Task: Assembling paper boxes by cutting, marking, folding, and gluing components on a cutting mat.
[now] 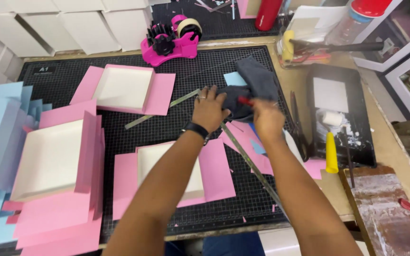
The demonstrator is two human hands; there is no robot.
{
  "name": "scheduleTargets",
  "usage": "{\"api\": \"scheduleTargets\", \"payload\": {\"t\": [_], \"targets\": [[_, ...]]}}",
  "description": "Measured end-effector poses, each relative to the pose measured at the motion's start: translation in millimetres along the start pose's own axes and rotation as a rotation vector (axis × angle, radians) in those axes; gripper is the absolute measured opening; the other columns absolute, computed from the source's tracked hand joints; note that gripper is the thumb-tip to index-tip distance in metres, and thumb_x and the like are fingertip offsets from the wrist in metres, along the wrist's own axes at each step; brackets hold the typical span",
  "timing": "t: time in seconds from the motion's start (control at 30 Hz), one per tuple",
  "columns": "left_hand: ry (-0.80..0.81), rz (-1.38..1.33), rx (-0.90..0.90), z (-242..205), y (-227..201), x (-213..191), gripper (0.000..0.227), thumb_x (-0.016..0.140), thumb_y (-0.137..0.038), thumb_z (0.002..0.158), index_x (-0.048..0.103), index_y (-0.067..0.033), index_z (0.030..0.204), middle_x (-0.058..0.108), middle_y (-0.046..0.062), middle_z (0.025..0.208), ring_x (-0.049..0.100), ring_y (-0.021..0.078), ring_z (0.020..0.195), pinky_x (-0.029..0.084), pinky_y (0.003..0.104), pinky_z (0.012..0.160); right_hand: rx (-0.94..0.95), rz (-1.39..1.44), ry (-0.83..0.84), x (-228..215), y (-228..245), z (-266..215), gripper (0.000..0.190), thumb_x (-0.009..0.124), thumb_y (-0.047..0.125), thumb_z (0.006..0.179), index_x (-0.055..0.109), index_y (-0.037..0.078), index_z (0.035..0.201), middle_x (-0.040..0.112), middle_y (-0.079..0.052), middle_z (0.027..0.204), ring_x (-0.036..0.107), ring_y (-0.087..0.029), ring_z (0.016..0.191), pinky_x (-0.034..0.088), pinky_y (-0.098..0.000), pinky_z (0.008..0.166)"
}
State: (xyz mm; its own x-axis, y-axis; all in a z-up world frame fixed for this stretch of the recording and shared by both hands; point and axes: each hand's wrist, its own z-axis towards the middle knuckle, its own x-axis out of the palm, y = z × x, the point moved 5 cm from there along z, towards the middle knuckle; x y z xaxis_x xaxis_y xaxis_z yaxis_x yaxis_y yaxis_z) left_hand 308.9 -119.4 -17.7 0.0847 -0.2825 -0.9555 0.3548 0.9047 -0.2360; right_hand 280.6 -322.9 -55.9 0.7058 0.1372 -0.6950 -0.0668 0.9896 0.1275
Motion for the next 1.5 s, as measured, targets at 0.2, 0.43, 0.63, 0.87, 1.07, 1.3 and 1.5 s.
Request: {"api": "scheduleTargets", "payload": {"t": [0.2,0.43,0.63,0.87,1.07,1.3,1.5], "targets": [[0.047,0.072,-0.007,49,3,108,0.058,0.067,-0.042,0.097,0.054,-0.0186,0.149,0.060,0.011,0.140,0.048,0.0372,0.136,0.043,0.051,0.109,-0.073,-0.099,0.360,23,4,-5,0.015,0.071,0.028,0.090,0.075,0.034,0.103,0.071,0.008,0.086,0.071,-0.020,0.092,0.061,-0.0373,0.077],[-0.222,0.097,0.059,65,17,112,0.023,0.056,-0.016,0.094,0.077,-0.0226,0.089,0.070,0.001,0.084,0.073,0.0246,0.080,0.061,0.036,0.067,0.037,0.460,0.282,-56,-3,4,0.028,0.078,0.022,0.088,0.077,0.025,0.116,0.074,-0.005,0.106,0.071,-0.035,0.104,0.056,-0.0478,0.090],[-0.170,0.088,0.081,45,17,93,0.020,0.055,-0.012,0.093,0.073,-0.0195,0.086,0.069,0.002,0.075,0.074,0.0257,0.075,0.062,0.038,0.064,0.141,0.205,0.151,-148,-26,-92,0.011,0.078,0.037,0.093,0.079,0.029,0.100,0.069,0.003,0.080,0.069,-0.022,0.084,0.056,-0.0339,0.080],[0.013,-0.045,0.175,15,16,65,0.030,0.050,-0.007,0.096,0.077,-0.0144,0.106,0.078,0.012,0.085,0.077,0.0331,0.082,0.064,0.044,0.070,0.160,-0.108,0.214,-137,-59,-159,0.025,0.079,0.027,0.087,0.079,0.027,0.112,0.064,-0.003,0.091,0.068,-0.028,0.090,0.060,-0.0386,0.079],[0.004,-0.014,0.438,-97,-3,-78,0.042,0.048,-0.007,0.100,0.063,-0.0205,0.137,0.063,0.009,0.141,0.058,0.0371,0.128,0.052,0.056,0.096,0.212,-0.167,0.500,-127,-78,-157,0.027,0.079,0.036,0.087,0.076,0.032,0.113,0.064,-0.004,0.110,0.070,-0.036,0.105,0.064,-0.0467,0.085],[0.308,-0.128,0.784,-201,5,-20,0.026,0.079,-0.017,0.077,0.077,-0.0206,0.102,0.078,0.000,0.109,0.064,0.0292,0.121,0.035,0.052,0.119,0.174,-0.173,0.562,-116,-90,-170,0.028,0.076,0.034,0.090,0.072,0.026,0.116,0.066,-0.005,0.110,0.073,-0.035,0.104,0.063,-0.0452,0.088],[0.291,-0.367,0.688,-199,-4,16,0.016,0.078,-0.035,0.085,0.070,-0.0245,0.095,0.072,-0.003,0.092,0.067,0.0261,0.095,0.052,0.044,0.094,0.223,-0.277,0.530,-186,-88,-173,0.030,0.077,0.031,0.082,0.076,0.028,0.112,0.067,-0.005,0.103,0.075,-0.033,0.091,0.063,-0.0437,0.083]]}}
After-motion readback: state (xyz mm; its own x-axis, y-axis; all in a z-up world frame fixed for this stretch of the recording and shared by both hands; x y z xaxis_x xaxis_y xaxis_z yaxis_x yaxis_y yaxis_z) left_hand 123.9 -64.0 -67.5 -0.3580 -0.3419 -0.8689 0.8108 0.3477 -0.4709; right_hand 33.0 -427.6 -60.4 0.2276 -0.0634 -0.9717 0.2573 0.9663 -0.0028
